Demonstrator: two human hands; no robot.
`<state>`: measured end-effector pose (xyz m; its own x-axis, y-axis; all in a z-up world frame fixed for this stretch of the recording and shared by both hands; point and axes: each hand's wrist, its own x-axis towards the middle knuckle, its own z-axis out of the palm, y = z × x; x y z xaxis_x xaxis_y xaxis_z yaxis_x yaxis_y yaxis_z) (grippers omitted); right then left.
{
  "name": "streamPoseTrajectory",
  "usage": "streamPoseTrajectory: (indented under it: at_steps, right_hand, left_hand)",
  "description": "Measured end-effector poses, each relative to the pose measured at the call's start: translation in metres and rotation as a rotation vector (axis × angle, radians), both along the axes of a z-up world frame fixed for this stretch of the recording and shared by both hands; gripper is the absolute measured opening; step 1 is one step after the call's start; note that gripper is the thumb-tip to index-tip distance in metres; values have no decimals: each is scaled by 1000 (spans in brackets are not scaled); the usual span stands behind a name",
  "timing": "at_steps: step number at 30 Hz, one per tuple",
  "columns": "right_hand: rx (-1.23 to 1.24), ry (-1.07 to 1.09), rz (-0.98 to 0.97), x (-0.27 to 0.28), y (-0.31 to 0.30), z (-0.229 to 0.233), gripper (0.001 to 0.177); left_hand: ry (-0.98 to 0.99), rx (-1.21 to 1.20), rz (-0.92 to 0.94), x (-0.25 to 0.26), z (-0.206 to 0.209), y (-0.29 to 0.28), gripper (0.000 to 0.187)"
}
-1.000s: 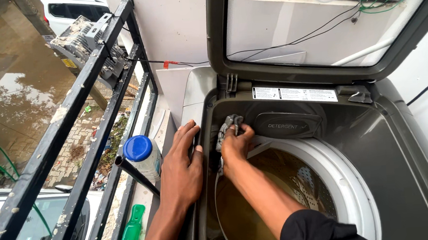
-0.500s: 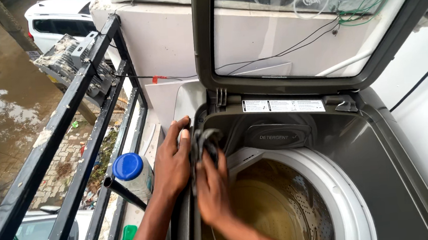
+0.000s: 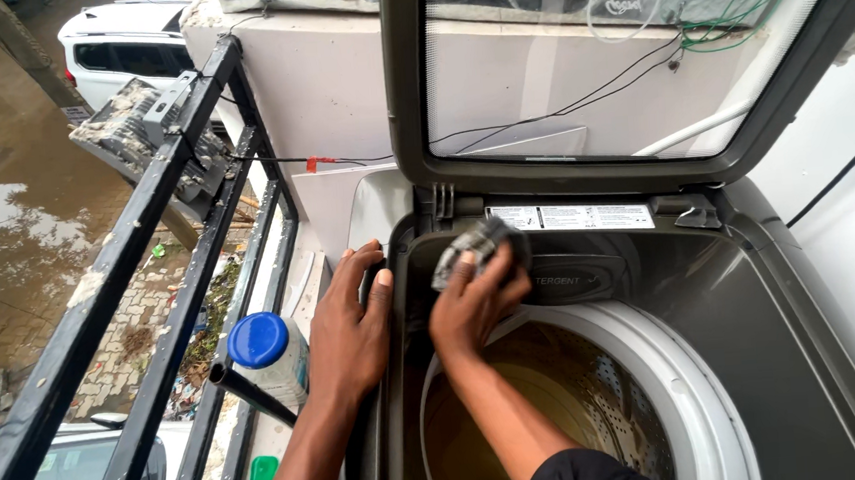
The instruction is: The person cleans the glass lid and interior rim of a top-loading washing machine using a cloth.
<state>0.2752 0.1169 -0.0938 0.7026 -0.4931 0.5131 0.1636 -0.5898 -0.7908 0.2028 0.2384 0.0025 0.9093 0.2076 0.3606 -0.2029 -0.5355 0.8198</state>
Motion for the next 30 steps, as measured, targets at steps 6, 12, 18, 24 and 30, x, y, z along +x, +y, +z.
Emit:
streamPoseTrajectory:
  at_steps: [6, 12, 18, 24, 30]
  right_hand:
    - [693, 643, -379, 26, -16, 3, 69]
    - [418, 450, 92, -13, 22, -1, 63]
    - [121, 361, 407, -58, 18, 19, 47]
    - [82, 298, 661, -105, 1, 38, 41]
    - [137, 571, 902, -163, -21, 65, 26]
  left_hand:
    - [-7, 12, 6, -3, -1, 1, 30]
    - [-15, -4, 8, 1, -1, 2, 27]
    - [-27, -34, 12, 2, -2, 2, 26]
    - [-6, -62, 10, 0, 0, 0, 27]
    - [-43, -56, 18, 1, 0, 1, 27]
